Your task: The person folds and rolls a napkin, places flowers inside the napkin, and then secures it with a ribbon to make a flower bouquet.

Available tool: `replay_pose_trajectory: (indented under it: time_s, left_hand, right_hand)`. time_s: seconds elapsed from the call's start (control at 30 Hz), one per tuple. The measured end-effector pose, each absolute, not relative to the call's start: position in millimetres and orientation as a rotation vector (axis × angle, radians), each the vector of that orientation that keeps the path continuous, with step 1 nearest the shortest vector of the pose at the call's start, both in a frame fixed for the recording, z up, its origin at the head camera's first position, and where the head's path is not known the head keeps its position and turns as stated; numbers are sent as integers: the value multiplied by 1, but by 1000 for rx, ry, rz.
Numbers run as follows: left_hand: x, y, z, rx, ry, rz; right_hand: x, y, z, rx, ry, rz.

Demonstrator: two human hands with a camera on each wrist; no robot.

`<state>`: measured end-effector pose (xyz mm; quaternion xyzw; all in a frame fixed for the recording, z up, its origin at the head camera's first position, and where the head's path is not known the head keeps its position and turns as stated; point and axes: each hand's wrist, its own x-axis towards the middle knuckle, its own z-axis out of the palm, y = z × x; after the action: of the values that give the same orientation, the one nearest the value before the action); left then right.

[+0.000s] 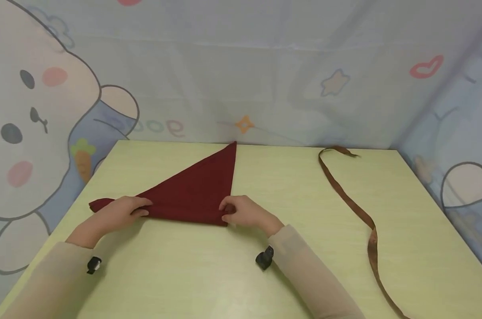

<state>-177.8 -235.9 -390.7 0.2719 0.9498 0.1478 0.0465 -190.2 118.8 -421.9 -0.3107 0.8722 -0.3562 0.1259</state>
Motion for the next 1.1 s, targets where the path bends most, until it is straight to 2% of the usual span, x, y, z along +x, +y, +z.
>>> replay_pose_trajectory:
  time_s: [0.2, 0.33, 0.73, 1.1]
  left_hand:
    - [-183, -229, -392, 805, 2958, 345]
    - [-184, -224, -394, 773, 3000, 250]
    - [-190, -211, -394, 901, 3129, 62]
    - [-191, -209, -395, 779, 3084, 157]
  right_hand:
    - [-187, 111, -419, -1214, 2718, -840]
    - [-186, 106, -418, -1303, 2768, -738]
    - [-195, 105, -415, -1215, 2806, -642]
    - [-200, 104, -413, -1159, 2754, -712]
